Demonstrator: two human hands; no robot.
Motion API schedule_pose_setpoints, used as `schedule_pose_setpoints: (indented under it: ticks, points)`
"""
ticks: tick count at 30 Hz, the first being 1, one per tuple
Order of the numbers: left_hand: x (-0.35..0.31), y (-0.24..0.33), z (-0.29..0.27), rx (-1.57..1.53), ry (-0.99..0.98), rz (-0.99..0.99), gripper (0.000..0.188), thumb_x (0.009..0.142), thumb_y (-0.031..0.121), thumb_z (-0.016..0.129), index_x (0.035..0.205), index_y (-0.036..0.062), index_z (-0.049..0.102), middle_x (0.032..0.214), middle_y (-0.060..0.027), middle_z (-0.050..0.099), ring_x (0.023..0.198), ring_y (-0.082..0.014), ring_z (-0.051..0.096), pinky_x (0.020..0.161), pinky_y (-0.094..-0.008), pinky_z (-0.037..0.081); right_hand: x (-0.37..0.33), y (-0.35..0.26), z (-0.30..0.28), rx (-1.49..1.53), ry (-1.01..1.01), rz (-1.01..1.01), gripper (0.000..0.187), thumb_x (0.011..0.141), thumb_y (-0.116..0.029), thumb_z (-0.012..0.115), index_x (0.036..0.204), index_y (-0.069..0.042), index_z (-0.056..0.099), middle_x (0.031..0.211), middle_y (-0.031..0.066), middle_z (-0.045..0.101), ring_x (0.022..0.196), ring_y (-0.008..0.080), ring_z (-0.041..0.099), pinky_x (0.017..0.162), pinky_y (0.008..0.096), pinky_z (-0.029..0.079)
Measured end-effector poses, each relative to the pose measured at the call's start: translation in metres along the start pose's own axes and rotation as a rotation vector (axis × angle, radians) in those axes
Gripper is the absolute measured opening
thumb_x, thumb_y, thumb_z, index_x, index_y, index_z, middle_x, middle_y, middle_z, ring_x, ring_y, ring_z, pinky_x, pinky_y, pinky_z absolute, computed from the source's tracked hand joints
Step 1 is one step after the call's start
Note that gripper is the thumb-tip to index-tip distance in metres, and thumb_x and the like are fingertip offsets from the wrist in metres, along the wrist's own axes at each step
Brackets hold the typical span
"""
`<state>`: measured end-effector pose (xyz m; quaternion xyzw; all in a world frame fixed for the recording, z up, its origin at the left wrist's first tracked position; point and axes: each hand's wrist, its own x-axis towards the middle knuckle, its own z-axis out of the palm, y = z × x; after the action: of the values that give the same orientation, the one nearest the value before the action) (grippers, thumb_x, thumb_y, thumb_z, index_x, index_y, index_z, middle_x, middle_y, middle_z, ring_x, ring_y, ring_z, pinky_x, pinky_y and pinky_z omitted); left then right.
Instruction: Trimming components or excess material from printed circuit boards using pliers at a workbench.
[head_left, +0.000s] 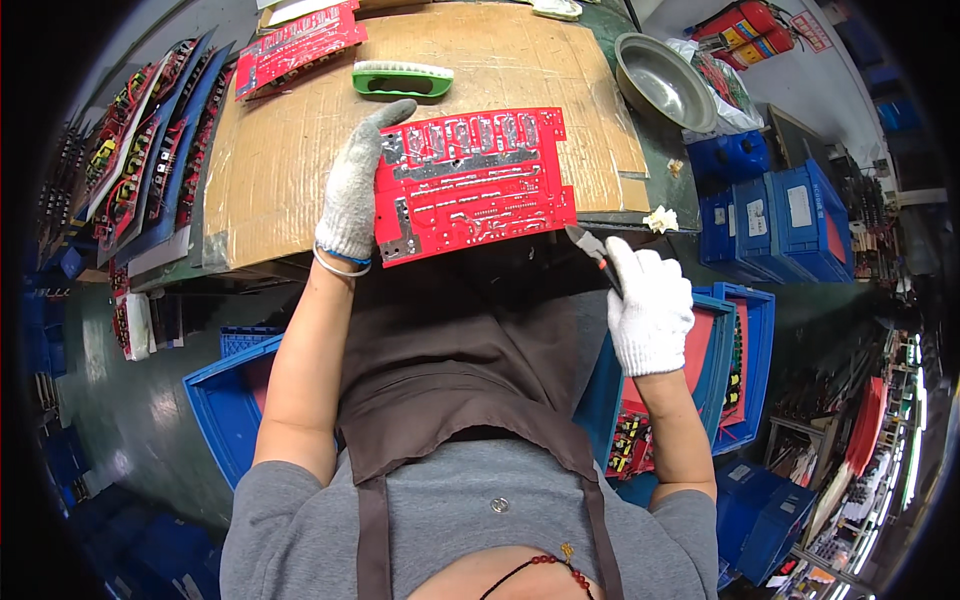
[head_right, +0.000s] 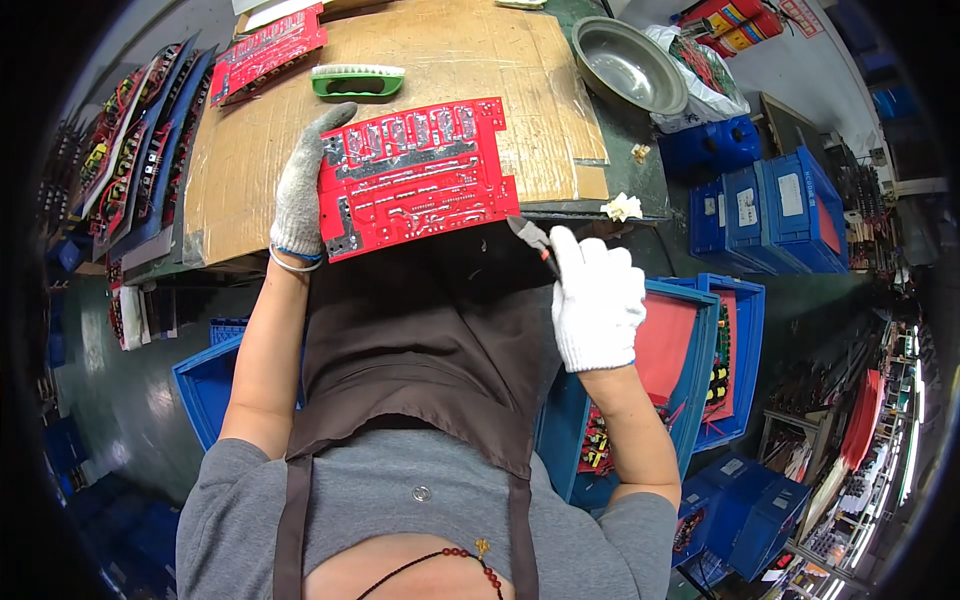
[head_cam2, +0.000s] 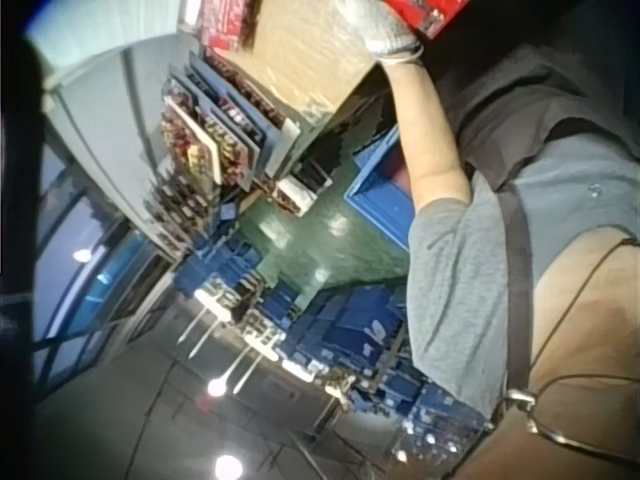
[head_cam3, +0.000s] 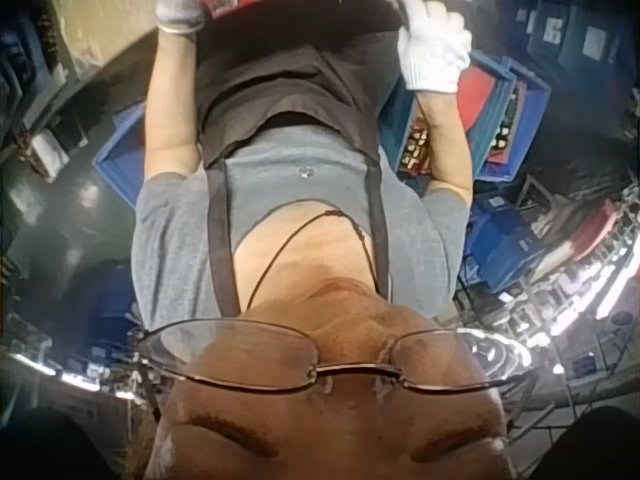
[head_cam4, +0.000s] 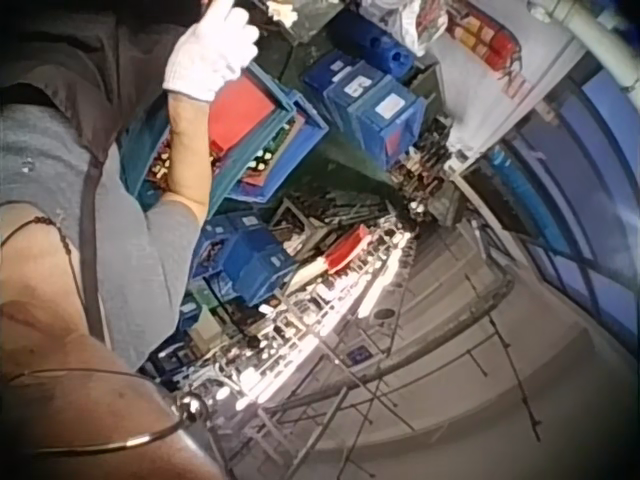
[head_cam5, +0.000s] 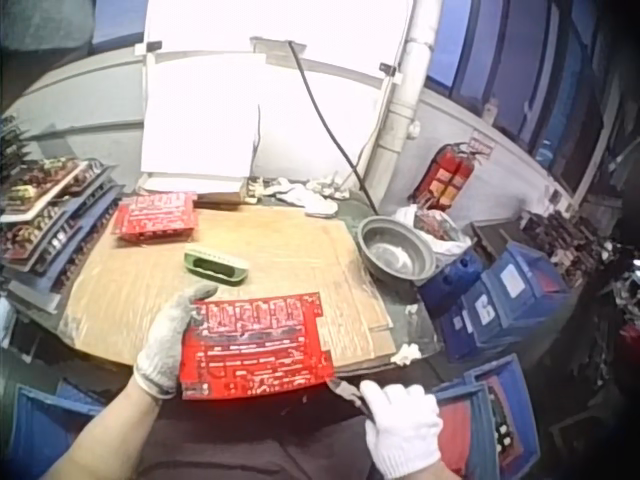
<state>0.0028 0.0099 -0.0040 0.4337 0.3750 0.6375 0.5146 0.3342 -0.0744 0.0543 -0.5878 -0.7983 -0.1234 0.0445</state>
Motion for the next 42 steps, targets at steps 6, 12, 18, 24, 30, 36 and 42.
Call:
schedule_pose_setpoints:
  ticks: [6, 12, 18, 24, 30, 36, 42]
  points:
    - [-0.001, 0.003, 0.004, -0.005, 0.019, -0.012, 0.055, 0.112, 0.039, 0.042, 0.146, -0.0029, 0.052, 0.148, -0.0151, 0.056, 0.126, -0.0204, 0.060, 0.111, -0.0354, 0.047, 0.000, 0.000, 0.002, 0.010, 0.024, -0.012, 0.062, 0.074, -0.009, 0.078, 0.134, -0.019, 0.063, 0.100, 0.0065, 0.060, 0.092, 0.0292, 0.059, 0.078, 0.0423, 0.048]
    - [0.002, -0.003, -0.005, 0.058, -0.025, 0.026, 0.058, 0.111, 0.041, 0.044, 0.148, -0.0032, 0.048, 0.152, -0.0164, 0.051, 0.130, -0.0229, 0.058, 0.113, -0.0390, 0.047, 0.000, -0.011, -0.006, 0.121, 0.063, -0.004, 0.071, 0.071, -0.009, 0.081, 0.138, -0.020, 0.063, 0.109, 0.0080, 0.063, 0.101, 0.0304, 0.060, 0.087, 0.0434, 0.047]
    - [0.000, 0.000, 0.001, 0.020, 0.034, 0.002, 0.052, 0.113, 0.037, 0.041, 0.143, -0.0028, 0.056, 0.144, -0.0154, 0.060, 0.124, -0.0191, 0.061, 0.110, -0.0339, 0.047, 0.010, -0.010, 0.003, 0.066, 0.139, -0.086, 0.075, 0.066, -0.010, 0.084, 0.137, -0.021, 0.064, 0.111, 0.0084, 0.063, 0.108, 0.0310, 0.060, 0.096, 0.0477, 0.041]
    - [0.001, -0.002, -0.002, 0.038, 0.024, 0.021, 0.053, 0.113, 0.037, 0.041, 0.143, -0.0030, 0.056, 0.143, -0.0152, 0.061, 0.123, -0.0185, 0.061, 0.110, -0.0334, 0.047, 0.009, -0.012, 0.005, 0.106, 0.163, -0.076, 0.076, 0.065, -0.010, 0.084, 0.137, -0.021, 0.064, 0.111, 0.0088, 0.063, 0.108, 0.0314, 0.060, 0.096, 0.0470, 0.042]
    - [0.001, -0.002, -0.001, 0.020, 0.027, 0.013, 0.052, 0.113, 0.037, 0.041, 0.143, -0.0029, 0.056, 0.143, -0.0145, 0.061, 0.123, -0.0183, 0.062, 0.109, -0.0334, 0.048, 0.011, -0.014, 0.005, 0.058, 0.093, -0.051, 0.073, 0.067, -0.010, 0.083, 0.137, -0.020, 0.064, 0.111, 0.0079, 0.063, 0.107, 0.0306, 0.060, 0.092, 0.0457, 0.044]
    - [0.001, 0.001, 0.002, 0.015, 0.040, 0.001, 0.052, 0.113, 0.036, 0.041, 0.143, -0.0029, 0.056, 0.143, -0.0143, 0.061, 0.121, -0.0179, 0.062, 0.108, -0.0333, 0.048, 0.014, -0.002, 0.015, 0.320, -0.119, 0.025, 0.058, 0.077, -0.004, 0.075, 0.133, -0.014, 0.065, 0.107, 0.0106, 0.068, 0.101, 0.0313, 0.066, 0.087, 0.0415, 0.051]
    - [0.001, -0.002, -0.002, 0.031, 0.023, 0.019, 0.052, 0.112, 0.036, 0.042, 0.143, -0.0026, 0.056, 0.143, -0.0147, 0.061, 0.121, -0.0181, 0.062, 0.108, -0.0333, 0.048, 0.012, -0.001, 0.027, 0.717, 0.092, 0.048, 0.047, 0.081, -0.002, 0.070, 0.128, -0.008, 0.067, 0.101, 0.0166, 0.070, 0.094, 0.0358, 0.069, 0.086, 0.0406, 0.056]
